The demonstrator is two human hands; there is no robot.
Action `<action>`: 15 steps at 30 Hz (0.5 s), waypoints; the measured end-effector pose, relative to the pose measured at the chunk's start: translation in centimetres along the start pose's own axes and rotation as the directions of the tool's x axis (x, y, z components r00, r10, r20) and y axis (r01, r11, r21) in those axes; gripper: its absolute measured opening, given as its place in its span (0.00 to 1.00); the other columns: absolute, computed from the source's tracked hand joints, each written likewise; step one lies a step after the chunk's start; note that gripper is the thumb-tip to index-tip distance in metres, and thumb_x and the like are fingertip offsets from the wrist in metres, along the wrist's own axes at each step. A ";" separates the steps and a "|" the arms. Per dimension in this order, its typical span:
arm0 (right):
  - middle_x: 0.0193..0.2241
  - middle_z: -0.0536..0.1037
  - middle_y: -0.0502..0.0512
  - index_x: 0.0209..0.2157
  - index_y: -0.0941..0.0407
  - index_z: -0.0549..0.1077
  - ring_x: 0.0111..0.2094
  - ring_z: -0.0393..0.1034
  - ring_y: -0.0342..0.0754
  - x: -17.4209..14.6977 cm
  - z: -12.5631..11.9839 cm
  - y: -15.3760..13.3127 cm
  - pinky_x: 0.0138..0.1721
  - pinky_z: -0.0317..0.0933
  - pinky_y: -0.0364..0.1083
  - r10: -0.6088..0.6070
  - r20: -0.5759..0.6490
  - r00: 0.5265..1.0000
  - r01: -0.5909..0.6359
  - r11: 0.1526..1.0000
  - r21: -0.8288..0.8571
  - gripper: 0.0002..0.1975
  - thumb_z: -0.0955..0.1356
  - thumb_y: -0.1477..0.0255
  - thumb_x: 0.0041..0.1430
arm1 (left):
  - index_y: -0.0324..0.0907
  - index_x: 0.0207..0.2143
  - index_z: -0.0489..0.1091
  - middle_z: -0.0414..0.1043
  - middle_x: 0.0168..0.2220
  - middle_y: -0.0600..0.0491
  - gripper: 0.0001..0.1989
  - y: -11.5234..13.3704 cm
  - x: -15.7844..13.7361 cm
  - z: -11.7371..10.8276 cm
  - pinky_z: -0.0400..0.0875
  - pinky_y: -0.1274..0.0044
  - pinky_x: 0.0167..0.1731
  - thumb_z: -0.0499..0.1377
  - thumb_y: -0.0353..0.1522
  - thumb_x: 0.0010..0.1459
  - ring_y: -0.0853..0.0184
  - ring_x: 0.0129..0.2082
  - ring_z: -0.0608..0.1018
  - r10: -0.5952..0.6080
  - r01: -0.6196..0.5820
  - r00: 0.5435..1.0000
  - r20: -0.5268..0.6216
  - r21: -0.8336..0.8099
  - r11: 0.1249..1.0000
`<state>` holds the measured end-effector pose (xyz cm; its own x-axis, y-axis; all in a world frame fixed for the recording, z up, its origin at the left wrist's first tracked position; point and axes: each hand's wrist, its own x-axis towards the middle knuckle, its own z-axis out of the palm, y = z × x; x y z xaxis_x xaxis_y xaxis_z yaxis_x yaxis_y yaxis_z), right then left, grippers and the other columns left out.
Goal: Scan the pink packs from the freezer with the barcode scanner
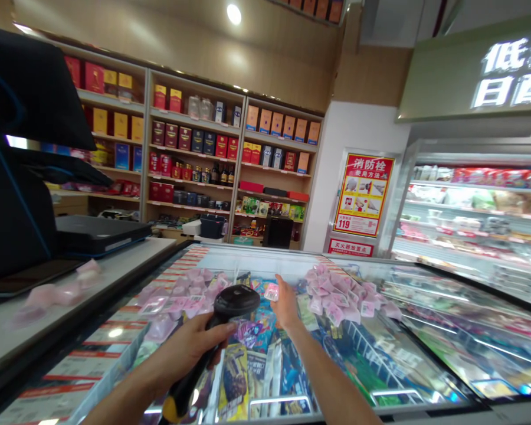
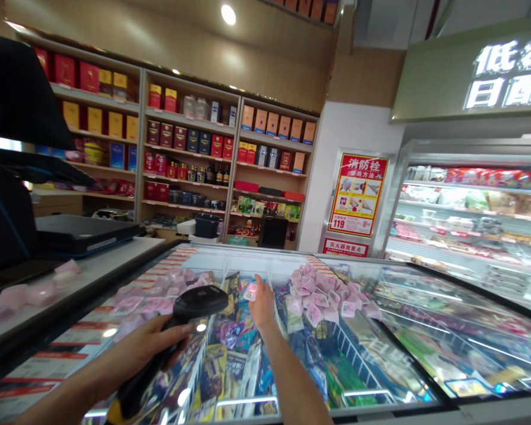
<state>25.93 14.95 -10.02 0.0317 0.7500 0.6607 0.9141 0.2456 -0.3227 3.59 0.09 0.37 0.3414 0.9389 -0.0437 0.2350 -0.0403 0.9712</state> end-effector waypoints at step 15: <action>0.42 0.68 0.61 0.50 0.63 0.56 0.45 0.61 0.50 0.9 5.1 -6.3 0.46 0.54 0.47 0.068 0.107 0.992 -0.092 0.968 0.235 0.31 0.62 0.79 0.40 | 0.41 0.18 0.62 0.64 0.14 0.58 0.16 -1.6 -0.3 -3.9 0.59 0.80 0.17 0.57 0.45 0.40 0.72 0.15 0.66 -0.081 0.053 0.966 -0.246 -0.116 0.992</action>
<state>18.13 17.17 -10.82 0.0504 0.8265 0.5607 0.7868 0.3129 -0.5321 -0.48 1.23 -0.28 0.0873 0.9942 -0.0629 0.1459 0.0497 0.9881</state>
